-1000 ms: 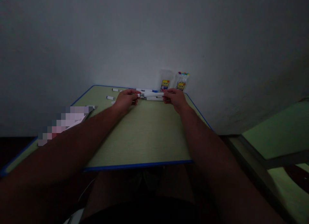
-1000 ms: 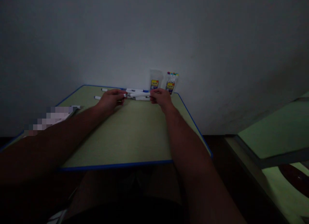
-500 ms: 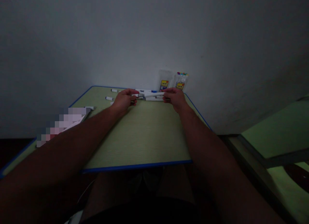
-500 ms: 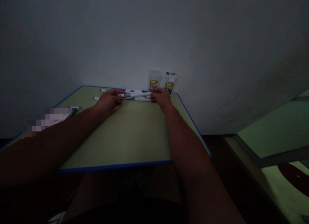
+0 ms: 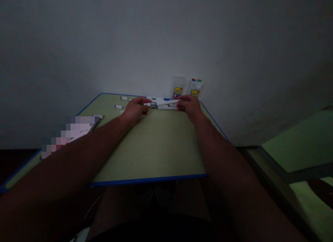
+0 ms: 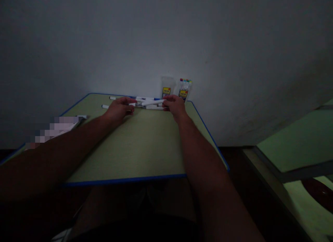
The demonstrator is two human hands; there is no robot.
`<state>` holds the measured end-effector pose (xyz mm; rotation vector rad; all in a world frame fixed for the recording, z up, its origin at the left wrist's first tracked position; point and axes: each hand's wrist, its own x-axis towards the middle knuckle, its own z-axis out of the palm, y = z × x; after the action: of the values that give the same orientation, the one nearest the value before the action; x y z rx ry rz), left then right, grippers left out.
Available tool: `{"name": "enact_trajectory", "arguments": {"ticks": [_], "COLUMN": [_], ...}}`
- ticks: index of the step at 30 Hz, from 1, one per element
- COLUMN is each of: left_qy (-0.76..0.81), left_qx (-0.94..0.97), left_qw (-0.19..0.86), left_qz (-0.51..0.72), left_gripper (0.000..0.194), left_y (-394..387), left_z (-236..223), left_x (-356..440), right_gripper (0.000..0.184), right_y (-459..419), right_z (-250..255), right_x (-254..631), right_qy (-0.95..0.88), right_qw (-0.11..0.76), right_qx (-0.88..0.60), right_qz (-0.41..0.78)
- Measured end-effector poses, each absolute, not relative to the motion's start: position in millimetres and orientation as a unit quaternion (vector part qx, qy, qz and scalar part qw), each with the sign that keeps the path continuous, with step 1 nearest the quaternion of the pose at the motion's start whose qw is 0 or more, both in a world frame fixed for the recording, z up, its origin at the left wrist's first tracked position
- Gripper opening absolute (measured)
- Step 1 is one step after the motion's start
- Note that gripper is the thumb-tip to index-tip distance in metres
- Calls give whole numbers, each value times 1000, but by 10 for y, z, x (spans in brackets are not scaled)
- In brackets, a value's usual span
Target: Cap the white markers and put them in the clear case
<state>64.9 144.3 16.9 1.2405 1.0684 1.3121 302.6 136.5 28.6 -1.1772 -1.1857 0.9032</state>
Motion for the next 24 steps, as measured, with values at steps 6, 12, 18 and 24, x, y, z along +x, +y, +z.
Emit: {"name": "enact_trajectory", "arguments": {"ticks": [6, 12, 18, 24], "left_qy": [441, 435, 427, 433], "left_qx": [516, 514, 519, 513], "left_qw": [493, 500, 502, 503], "left_qz": [544, 544, 544, 545], "left_gripper": [24, 21, 16, 15], "left_y": [1452, 1468, 1470, 1453], "left_z": [156, 138, 138, 161], "left_x": [648, 644, 639, 644], "right_gripper": [14, 15, 14, 13], "right_y": [1350, 1341, 1324, 1339], "right_z": [297, 303, 328, 313], "right_x": [3017, 3008, 2992, 3006], "right_qy": [-505, -508, -495, -502], "right_qw": [588, 583, 585, 583], "right_qx": [-497, -503, -512, -509], "right_qz": [391, 386, 388, 386]}}
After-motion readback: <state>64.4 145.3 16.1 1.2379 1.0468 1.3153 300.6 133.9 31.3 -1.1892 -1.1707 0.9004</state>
